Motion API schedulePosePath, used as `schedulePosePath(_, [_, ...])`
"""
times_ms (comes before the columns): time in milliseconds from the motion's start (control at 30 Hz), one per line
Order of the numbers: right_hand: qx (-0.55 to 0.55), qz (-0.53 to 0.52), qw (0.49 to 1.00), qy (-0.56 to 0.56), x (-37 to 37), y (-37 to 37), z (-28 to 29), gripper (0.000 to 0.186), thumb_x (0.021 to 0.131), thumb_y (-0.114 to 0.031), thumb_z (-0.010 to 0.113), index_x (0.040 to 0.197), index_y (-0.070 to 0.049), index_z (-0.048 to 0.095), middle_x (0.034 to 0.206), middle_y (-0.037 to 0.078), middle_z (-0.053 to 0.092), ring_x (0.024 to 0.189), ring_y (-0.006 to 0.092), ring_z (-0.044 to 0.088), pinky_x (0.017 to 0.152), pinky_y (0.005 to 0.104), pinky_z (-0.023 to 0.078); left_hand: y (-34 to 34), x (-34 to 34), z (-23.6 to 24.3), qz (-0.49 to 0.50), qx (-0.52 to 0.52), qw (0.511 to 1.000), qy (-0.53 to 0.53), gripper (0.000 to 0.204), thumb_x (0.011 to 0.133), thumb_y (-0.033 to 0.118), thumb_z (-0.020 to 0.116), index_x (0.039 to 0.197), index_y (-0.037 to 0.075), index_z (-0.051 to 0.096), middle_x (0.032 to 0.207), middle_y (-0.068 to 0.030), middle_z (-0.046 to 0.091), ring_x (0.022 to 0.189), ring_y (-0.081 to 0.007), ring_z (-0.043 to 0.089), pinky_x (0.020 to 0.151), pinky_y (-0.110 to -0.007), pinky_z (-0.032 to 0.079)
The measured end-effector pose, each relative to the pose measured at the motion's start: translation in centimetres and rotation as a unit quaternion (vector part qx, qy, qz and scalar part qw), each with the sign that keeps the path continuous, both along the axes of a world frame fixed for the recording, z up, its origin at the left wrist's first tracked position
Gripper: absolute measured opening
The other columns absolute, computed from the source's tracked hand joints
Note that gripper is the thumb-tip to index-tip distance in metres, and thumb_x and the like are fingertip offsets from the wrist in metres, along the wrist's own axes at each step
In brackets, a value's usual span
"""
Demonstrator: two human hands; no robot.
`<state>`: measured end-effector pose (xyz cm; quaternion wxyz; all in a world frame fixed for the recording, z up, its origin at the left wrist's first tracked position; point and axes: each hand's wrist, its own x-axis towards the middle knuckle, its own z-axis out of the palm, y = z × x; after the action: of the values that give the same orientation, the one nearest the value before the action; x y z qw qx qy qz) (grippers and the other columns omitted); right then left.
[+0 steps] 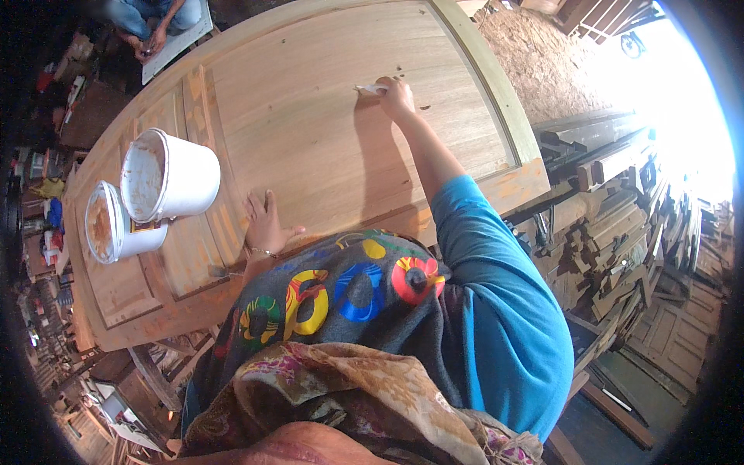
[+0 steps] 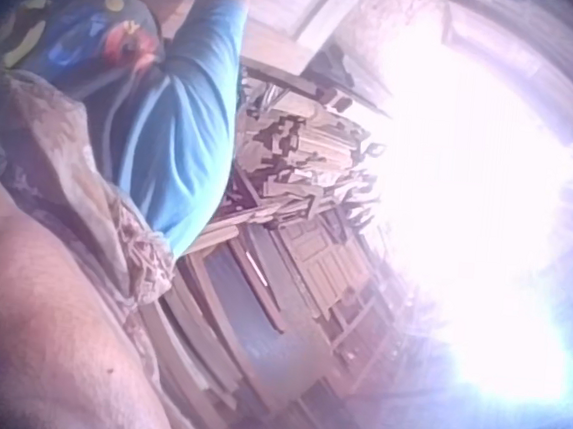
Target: The person applies wood filler to small holes on a large wooden panel using a small white tube. They then smooth the filler with their finger and wipe the surface with a cloth.
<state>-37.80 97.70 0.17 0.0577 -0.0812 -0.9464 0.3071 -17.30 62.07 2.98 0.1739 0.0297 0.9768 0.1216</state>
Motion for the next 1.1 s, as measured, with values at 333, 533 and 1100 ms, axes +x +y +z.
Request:
schedulePosePath(333, [0.032, -0.015, 0.999, -0.004, -0.30, -0.73, 0.10, 0.026, 0.083, -0.008, 0.061, 0.108, -0.013, 0.069, 0.109, 0.017, 0.062, 0.103, 0.0362, 0.060, 0.088, 0.0435, 0.049, 0.07, -0.18, -0.12, -0.002, 0.000, 1.000, -0.019, 0.122, 0.058, 0.056, 0.082, 0.148, 0.001, 0.021, 0.150, -0.0379, 0.003, 0.139, -0.0551, 0.004, 0.115, -0.052, 0.014])
schedulePosePath(533, [0.029, -0.005, 1.000, 0.004, -0.12, -0.98, 0.42, 0.026, 0.083, -0.008, 0.061, 0.106, -0.013, 0.070, 0.108, 0.017, 0.062, 0.102, 0.0358, 0.060, 0.088, 0.0438, 0.048, -0.04, -0.07, -0.10, -0.005, -0.007, 1.000, -0.018, 0.122, 0.058, 0.056, 0.082, 0.148, 0.001, 0.021, 0.150, -0.0380, 0.004, 0.140, -0.0549, 0.004, 0.114, -0.053, 0.018])
schedulePosePath(1100, [0.036, 0.002, 0.999, -0.004, 0.22, -0.34, 0.25, 0.025, 0.083, -0.009, 0.064, 0.107, -0.013, 0.069, 0.109, 0.016, 0.063, 0.101, 0.0354, 0.061, 0.086, 0.0424, 0.049, 0.20, -0.39, 0.59, 0.002, -0.007, 0.999, -0.047, 0.123, 0.058, 0.056, 0.083, 0.149, 0.001, 0.019, 0.151, -0.0367, 0.000, 0.141, -0.0534, 0.001, 0.116, -0.051, 0.013])
